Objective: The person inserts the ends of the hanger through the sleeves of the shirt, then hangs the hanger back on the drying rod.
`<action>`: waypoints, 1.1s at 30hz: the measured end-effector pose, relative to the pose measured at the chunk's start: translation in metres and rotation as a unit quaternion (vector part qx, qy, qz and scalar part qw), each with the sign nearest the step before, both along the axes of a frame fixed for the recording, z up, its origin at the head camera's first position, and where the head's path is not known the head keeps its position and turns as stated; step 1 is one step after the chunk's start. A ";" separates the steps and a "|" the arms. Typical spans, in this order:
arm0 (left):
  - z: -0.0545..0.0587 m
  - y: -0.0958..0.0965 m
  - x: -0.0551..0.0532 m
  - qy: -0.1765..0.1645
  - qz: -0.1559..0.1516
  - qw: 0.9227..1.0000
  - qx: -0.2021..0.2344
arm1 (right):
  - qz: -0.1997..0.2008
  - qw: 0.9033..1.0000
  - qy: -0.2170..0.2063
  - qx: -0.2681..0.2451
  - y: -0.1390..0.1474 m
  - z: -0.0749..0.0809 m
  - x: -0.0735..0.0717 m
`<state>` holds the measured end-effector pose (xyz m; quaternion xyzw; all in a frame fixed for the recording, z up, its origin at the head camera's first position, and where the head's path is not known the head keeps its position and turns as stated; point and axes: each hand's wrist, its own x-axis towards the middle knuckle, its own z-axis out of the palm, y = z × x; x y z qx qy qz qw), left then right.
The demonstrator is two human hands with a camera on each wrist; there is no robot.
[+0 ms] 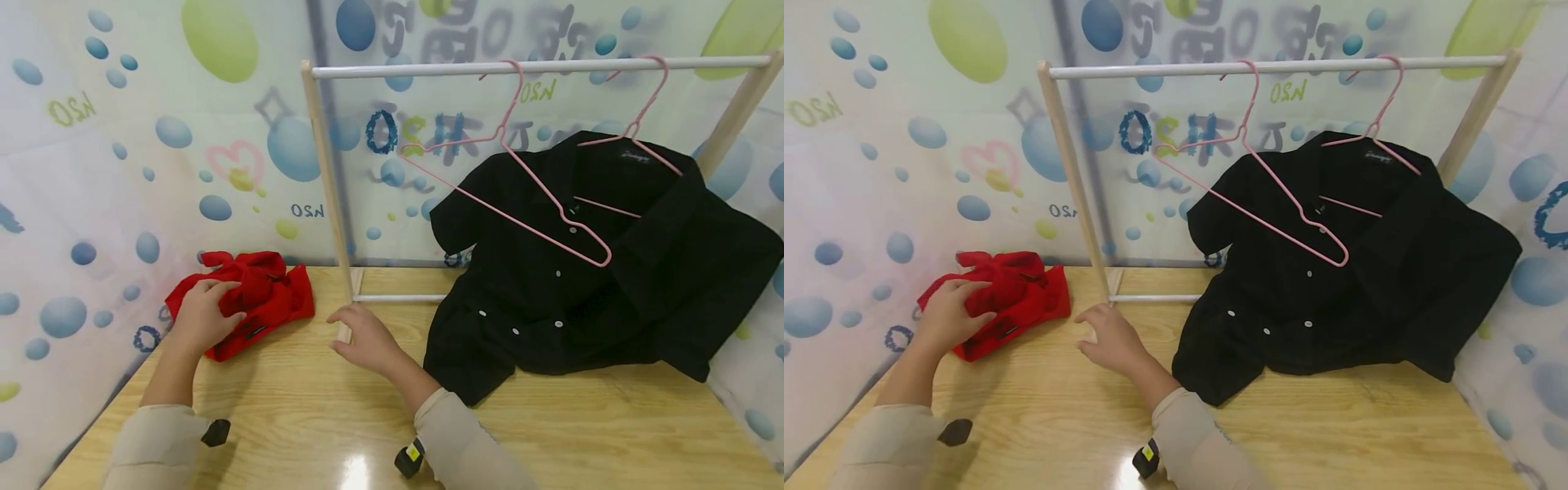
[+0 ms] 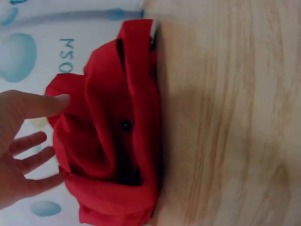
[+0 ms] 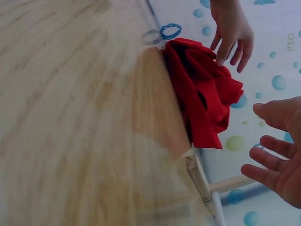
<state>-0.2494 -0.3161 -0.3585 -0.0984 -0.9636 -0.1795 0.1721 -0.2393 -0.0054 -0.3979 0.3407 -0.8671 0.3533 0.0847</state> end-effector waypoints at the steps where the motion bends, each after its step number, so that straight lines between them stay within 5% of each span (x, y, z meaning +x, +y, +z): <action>1: -0.002 0.000 -0.004 -0.017 0.004 1.000 -0.012 | -0.001 1.000 -0.003 -0.005 -0.002 -0.002 0.000; 5: -0.010 -0.002 -0.017 -0.108 0.026 0.993 -0.049 | 0.005 1.000 -0.021 -0.013 -0.008 -0.010 -0.001; 8: -0.017 -0.003 -0.024 -0.145 0.027 0.987 -0.063 | 0.005 1.000 -0.028 -0.002 -0.009 -0.015 -0.001; 21: -0.043 -0.003 -0.036 -0.135 -0.032 0.984 -0.115 | 0.006 0.998 -0.048 0.037 -0.014 -0.010 -0.006; 33: -0.044 0.000 -0.013 -0.107 -0.065 0.983 -0.137 | -0.031 0.995 -0.083 0.044 -0.049 -0.010 -0.024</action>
